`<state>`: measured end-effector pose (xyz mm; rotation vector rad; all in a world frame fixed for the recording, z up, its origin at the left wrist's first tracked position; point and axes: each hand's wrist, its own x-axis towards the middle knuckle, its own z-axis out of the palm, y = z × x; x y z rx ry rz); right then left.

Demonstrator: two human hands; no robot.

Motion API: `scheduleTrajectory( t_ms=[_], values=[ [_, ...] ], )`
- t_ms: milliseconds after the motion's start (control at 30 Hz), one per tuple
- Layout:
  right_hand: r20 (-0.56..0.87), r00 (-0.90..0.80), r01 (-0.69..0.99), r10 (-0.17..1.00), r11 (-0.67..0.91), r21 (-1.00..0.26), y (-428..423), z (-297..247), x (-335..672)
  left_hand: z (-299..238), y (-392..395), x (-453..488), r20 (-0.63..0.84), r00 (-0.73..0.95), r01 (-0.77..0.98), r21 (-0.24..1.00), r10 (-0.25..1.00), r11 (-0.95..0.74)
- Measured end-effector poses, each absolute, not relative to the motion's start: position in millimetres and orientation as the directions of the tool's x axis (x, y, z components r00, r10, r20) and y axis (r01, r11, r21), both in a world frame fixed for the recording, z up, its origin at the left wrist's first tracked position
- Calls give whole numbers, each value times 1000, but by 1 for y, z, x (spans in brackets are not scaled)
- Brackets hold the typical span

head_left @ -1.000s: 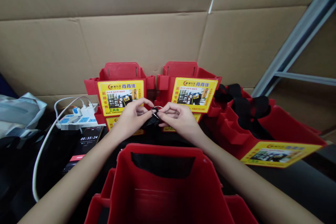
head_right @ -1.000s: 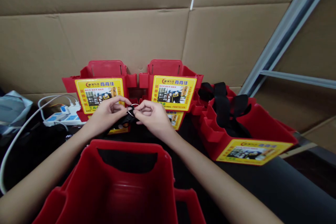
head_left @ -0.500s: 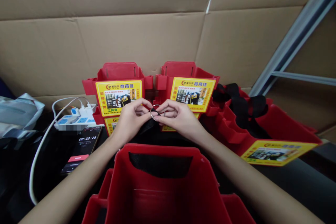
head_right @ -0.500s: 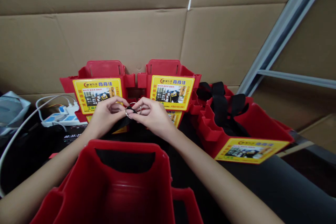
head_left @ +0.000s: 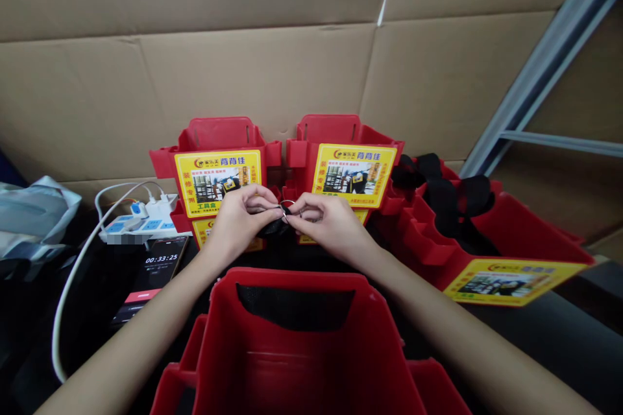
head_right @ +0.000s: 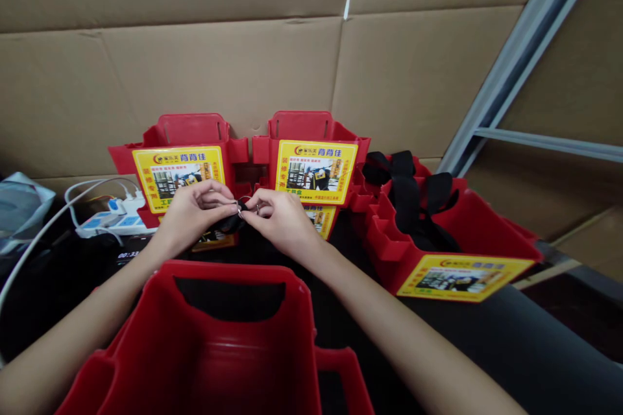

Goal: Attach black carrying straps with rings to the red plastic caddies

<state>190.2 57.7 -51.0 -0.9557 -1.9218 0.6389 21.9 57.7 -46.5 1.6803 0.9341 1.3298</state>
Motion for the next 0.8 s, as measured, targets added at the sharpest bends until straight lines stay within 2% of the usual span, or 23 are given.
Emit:
scheduleTrajectory(
  t_ms=[233, 333, 467, 567, 700, 800],
  values=[
    [560, -282, 511, 779, 616, -599, 51, -52, 185, -41, 56, 22, 331, 266, 160, 911, 905, -380],
    [551, -291, 514, 782, 614, -599, 50, -51, 185, -43, 57, 22, 386, 290, 186, 875, 876, -447],
    [525, -252, 447, 813, 579, -682, 52, -54, 185, -49, 64, 19, 437, 332, 242, 817, 836, -524],
    [463, -200, 304, 863, 504, -808, 53, -53, 185, -48, 67, 16, 408, 352, 238, 832, 843, -502],
    [255, -228, 65, 940, 276, -959, 52, -46, 183, -43, 64, 15, 348, 344, 241, 865, 872, -440],
    [118, -307, 35, 944, 135, -990, 51, -44, 182, -42, 62, 15, 320, 362, 255, 869, 875, -423]
  ],
)
